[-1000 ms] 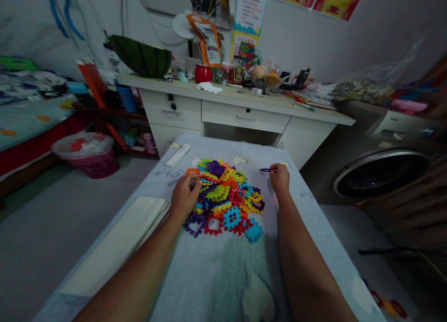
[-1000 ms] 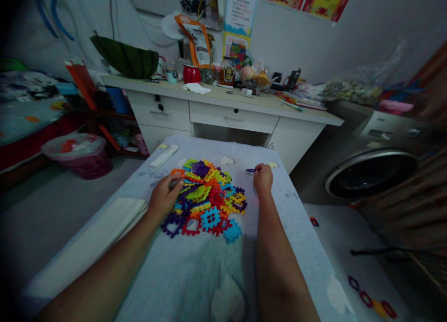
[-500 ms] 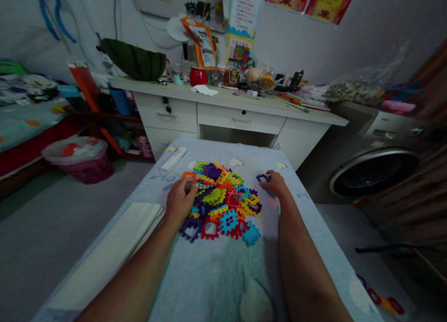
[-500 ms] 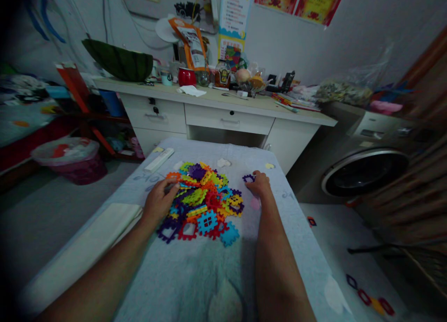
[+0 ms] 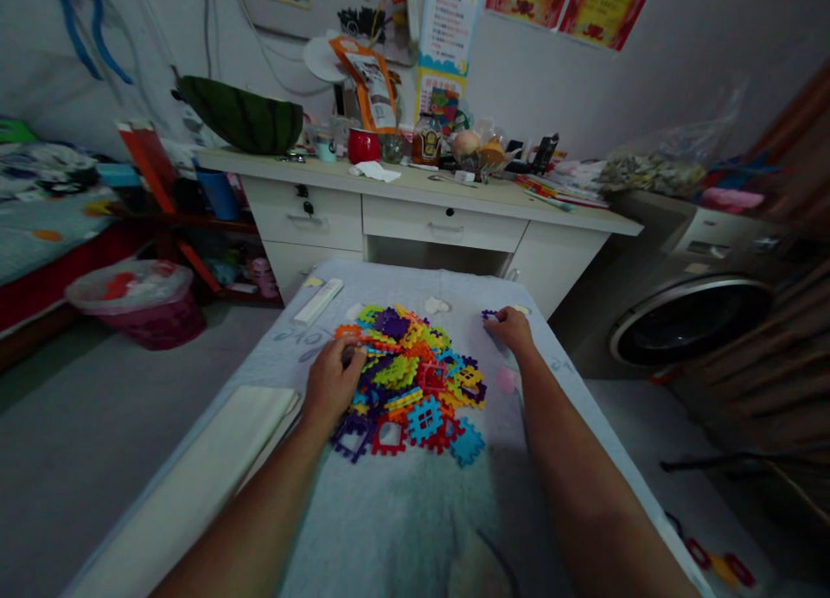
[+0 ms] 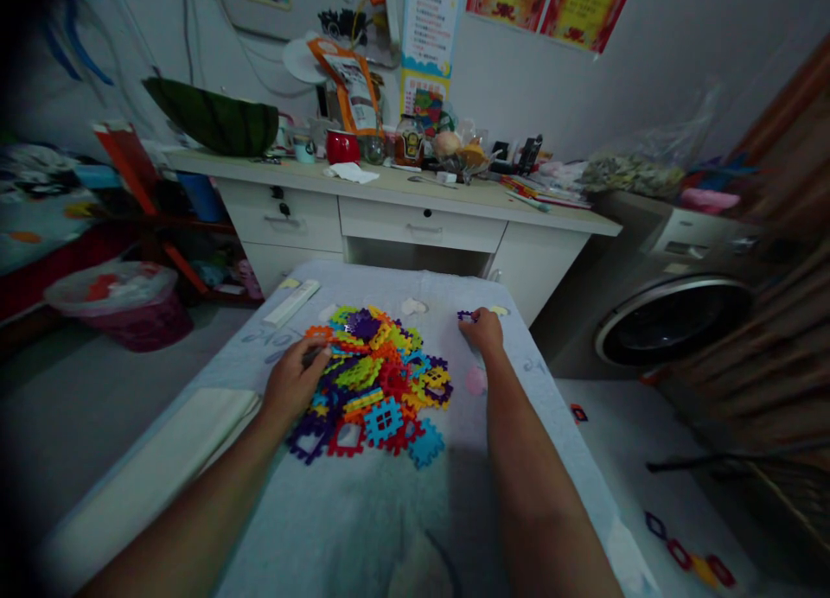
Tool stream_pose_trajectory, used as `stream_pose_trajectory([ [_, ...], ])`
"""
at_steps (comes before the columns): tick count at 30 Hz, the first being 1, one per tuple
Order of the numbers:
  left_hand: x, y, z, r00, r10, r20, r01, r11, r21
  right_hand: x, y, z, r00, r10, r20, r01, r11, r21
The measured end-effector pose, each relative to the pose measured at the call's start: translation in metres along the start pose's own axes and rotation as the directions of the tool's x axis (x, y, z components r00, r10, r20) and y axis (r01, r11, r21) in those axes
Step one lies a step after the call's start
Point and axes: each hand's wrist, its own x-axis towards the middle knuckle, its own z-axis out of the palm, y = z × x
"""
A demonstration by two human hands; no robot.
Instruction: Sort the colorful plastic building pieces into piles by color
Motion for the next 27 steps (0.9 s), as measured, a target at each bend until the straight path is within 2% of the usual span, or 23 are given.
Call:
stream_pose_trajectory([
  [3, 0.000, -0.001, 0.001, 1.000, -0.006, 0.004, 0.006, 1.000, -0.001, 0.010, -0.012, 0.005, 0.999, -0.039, -0.035, 0.039, 0.999, 0.023],
  [7, 0.000, 0.000, 0.000, 1.000, -0.013, 0.017, 0.013, 1.000, 0.003, 0.021, -0.040, 0.016, 0.996, -0.061, -0.072, 0.065, 0.997, 0.051],
  [11, 0.000, 0.001, -0.001, 1.000, -0.023, 0.019, 0.023, 1.000, 0.004, 0.028, -0.070, 0.031, 0.997, -0.062, -0.035, 0.064, 0.996, 0.066],
  [14, 0.000, 0.001, -0.001, 1.000, -0.017, 0.018, 0.017, 1.000, 0.000, 0.030, -0.083, 0.042, 0.995, -0.092, 0.040, 0.090, 0.994, 0.062],
  [17, 0.000, 0.000, 0.000, 1.000, -0.016, 0.017, 0.016, 1.000, -0.012, 0.030, -0.086, 0.049, 0.984, -0.136, 0.119, 0.129, 0.989, 0.065],
  [20, -0.001, -0.001, 0.000, 1.000, -0.013, 0.028, 0.013, 1.000, -0.019, 0.029, -0.082, 0.048, 0.979, -0.153, 0.138, 0.143, 0.986, 0.080],
  [25, -0.001, 0.000, 0.000, 1.000, -0.017, 0.020, 0.017, 1.000, -0.014, 0.018, -0.077, 0.035, 0.984, -0.127, 0.121, 0.116, 0.989, 0.093],
  [27, -0.001, 0.001, 0.000, 0.999, -0.022, 0.024, 0.022, 1.000, -0.020, 0.009, -0.080, 0.025, 0.976, -0.161, 0.144, 0.137, 0.978, 0.158],
])
